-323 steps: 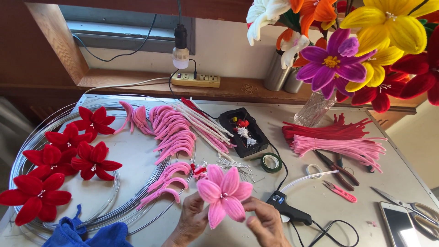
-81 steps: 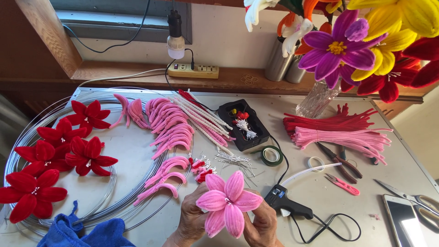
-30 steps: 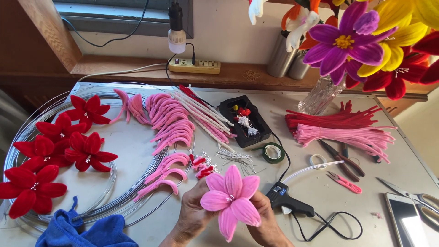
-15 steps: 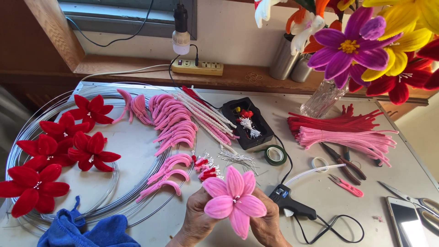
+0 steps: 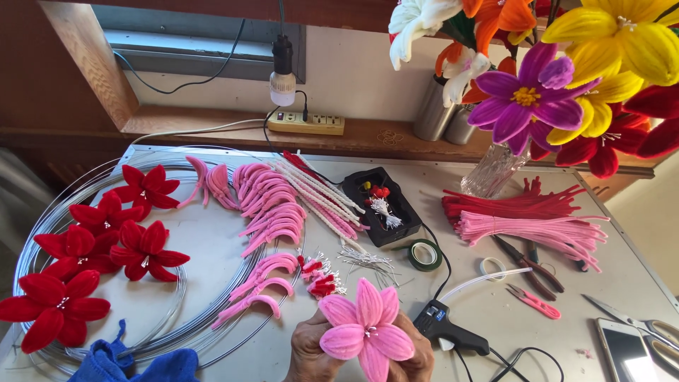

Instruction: Assembling an artificial flower by gluing pink petals onto a stem using a hot glue gun

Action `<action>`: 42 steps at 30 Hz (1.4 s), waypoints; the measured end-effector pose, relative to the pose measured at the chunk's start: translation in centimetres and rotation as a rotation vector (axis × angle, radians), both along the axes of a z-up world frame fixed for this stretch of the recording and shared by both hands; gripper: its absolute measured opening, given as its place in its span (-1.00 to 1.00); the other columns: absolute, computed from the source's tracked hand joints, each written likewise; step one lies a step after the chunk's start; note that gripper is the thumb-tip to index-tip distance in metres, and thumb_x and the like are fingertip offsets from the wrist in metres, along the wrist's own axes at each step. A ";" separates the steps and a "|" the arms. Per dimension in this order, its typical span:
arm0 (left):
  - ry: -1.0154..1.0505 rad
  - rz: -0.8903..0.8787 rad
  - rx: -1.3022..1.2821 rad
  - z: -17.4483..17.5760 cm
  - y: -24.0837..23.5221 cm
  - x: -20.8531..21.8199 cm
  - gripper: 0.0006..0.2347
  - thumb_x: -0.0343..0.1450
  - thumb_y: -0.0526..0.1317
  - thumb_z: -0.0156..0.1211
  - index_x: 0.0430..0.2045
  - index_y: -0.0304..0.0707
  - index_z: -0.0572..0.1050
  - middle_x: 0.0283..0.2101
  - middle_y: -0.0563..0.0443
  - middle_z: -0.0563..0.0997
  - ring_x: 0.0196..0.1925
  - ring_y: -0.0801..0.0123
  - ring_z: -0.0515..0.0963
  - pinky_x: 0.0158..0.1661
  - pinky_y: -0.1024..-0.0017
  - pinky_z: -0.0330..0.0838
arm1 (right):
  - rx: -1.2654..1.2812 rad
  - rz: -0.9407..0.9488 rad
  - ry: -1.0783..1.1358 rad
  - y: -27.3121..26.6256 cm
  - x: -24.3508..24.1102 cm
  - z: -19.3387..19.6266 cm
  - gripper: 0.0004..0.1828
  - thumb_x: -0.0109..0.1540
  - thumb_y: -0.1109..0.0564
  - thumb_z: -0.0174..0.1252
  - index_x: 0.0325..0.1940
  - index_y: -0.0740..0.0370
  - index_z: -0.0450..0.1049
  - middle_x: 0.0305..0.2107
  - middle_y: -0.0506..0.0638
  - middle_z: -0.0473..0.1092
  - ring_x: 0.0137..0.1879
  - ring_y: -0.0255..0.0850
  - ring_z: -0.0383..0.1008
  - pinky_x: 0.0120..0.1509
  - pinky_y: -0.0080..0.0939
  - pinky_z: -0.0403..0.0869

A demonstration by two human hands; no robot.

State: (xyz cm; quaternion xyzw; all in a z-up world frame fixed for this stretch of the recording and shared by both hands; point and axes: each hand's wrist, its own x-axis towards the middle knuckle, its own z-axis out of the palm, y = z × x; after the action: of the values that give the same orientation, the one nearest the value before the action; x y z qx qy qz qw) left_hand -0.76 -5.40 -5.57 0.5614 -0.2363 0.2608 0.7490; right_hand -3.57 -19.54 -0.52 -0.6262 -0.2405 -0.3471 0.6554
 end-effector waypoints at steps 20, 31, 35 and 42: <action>0.141 -0.505 0.152 8.2 4.3 0.2 -0.80 0.44 -0.19 0.35 -0.21 -0.36 0.63 -0.15 -0.07 0.69 -0.13 0.25 0.64 -0.12 0.31 0.56 | 0.258 0.274 0.446 -6.2 2.5 2.9 -0.54 0.34 0.04 0.08 0.20 0.45 0.45 0.11 0.25 0.50 0.18 -0.05 0.50 0.24 -0.05 0.43; 0.214 -0.835 0.603 8.8 4.3 0.1 -0.71 0.50 0.09 0.14 -0.26 -0.11 0.60 -0.19 0.10 0.59 -0.09 0.35 0.49 0.00 0.35 0.31 | -0.292 0.597 0.696 -6.9 0.8 7.3 -0.63 0.26 -0.20 0.19 -0.45 0.08 0.45 -0.07 0.13 0.52 -0.01 -0.18 0.44 0.03 -0.18 0.33; 0.192 -0.876 0.640 8.8 4.4 0.0 -0.76 0.51 0.03 0.18 -0.33 -0.10 0.59 -0.25 0.09 0.54 -0.11 0.34 0.45 0.00 0.33 0.27 | -0.170 0.721 0.792 -6.4 0.6 6.7 -0.60 0.27 -0.16 0.21 -0.47 0.13 0.38 -0.08 0.15 0.46 -0.36 -0.30 0.22 -0.34 -0.33 0.22; 0.124 -0.842 0.600 8.2 4.1 -0.6 -0.78 0.50 -0.14 0.24 -0.56 -0.08 0.42 -0.33 0.18 0.45 -0.16 0.36 0.43 -0.05 0.31 0.28 | 0.020 0.784 0.952 -5.4 0.8 5.6 -0.65 0.22 -0.09 0.27 -0.40 0.25 0.48 -0.21 0.07 0.47 -0.19 -0.21 0.38 -0.10 -0.20 0.30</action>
State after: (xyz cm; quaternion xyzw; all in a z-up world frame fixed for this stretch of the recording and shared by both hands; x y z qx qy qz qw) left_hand -1.33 -1.34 2.59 0.6220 -0.4614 -0.1761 0.6076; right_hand -2.76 -24.93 5.07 -0.5714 -0.1306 0.2350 0.7754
